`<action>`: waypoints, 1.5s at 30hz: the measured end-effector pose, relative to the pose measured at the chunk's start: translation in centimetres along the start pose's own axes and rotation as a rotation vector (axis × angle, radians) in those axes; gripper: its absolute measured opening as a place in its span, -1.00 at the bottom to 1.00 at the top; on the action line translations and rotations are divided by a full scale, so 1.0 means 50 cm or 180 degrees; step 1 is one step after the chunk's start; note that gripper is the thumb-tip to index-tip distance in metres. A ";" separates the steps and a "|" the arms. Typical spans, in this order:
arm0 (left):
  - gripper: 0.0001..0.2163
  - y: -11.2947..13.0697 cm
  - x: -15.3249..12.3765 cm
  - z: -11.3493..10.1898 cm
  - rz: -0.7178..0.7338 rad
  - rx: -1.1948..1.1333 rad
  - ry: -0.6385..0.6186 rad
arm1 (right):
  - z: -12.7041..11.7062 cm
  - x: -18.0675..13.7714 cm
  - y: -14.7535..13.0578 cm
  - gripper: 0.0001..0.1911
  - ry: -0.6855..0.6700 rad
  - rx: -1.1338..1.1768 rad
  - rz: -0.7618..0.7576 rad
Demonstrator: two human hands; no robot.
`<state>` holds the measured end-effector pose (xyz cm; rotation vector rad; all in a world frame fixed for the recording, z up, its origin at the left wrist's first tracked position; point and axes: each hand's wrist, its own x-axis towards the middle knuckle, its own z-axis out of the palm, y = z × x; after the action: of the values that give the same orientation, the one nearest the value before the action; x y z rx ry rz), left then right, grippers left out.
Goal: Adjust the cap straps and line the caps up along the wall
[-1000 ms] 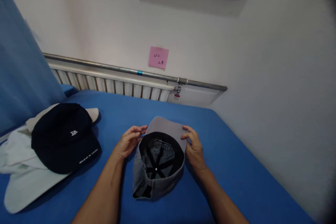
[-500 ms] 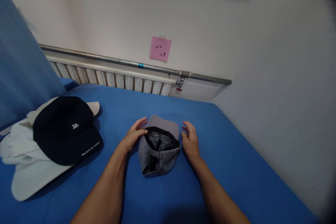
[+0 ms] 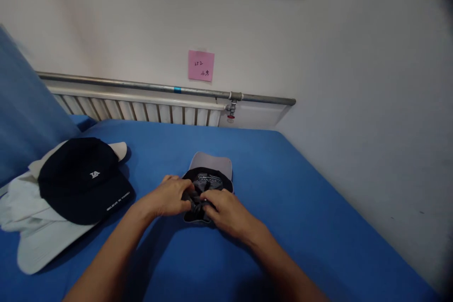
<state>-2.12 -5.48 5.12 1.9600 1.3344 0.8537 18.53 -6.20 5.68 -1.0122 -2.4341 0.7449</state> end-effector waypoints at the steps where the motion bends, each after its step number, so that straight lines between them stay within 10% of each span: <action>1: -0.79 -0.003 -0.005 0.000 -0.0017 -0.0003 0.0033 | 0.001 -0.004 0.008 -0.75 0.0010 0.0154 0.0071; 9: -0.85 -0.011 -0.018 -0.026 -0.0040 -0.0253 -0.0578 | -0.017 -0.022 0.056 -0.68 0.0939 0.2355 0.0763; 16: -0.88 0.008 0.035 -0.029 -0.0365 -0.0708 -0.0894 | -0.050 -0.008 0.060 -0.61 0.0817 0.3304 0.0713; 30: -0.88 -0.018 0.085 0.124 -0.1084 -0.3493 -0.0959 | -0.059 -0.019 0.067 -0.82 0.0418 0.2589 0.0679; 39: -0.82 -0.057 0.075 0.094 -0.1000 -0.3810 -0.0564 | -0.059 -0.038 -0.049 -0.77 -0.0448 -0.0773 -0.1291; 45: -0.89 -0.055 0.066 0.100 -0.1057 -0.3646 -0.0635 | 0.016 -0.067 0.020 -0.80 -0.0212 -0.1250 -0.0437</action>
<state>1.25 -2.15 0.50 0.8663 0.7174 0.9178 20.81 -8.32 3.93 -0.9525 -2.7403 0.2615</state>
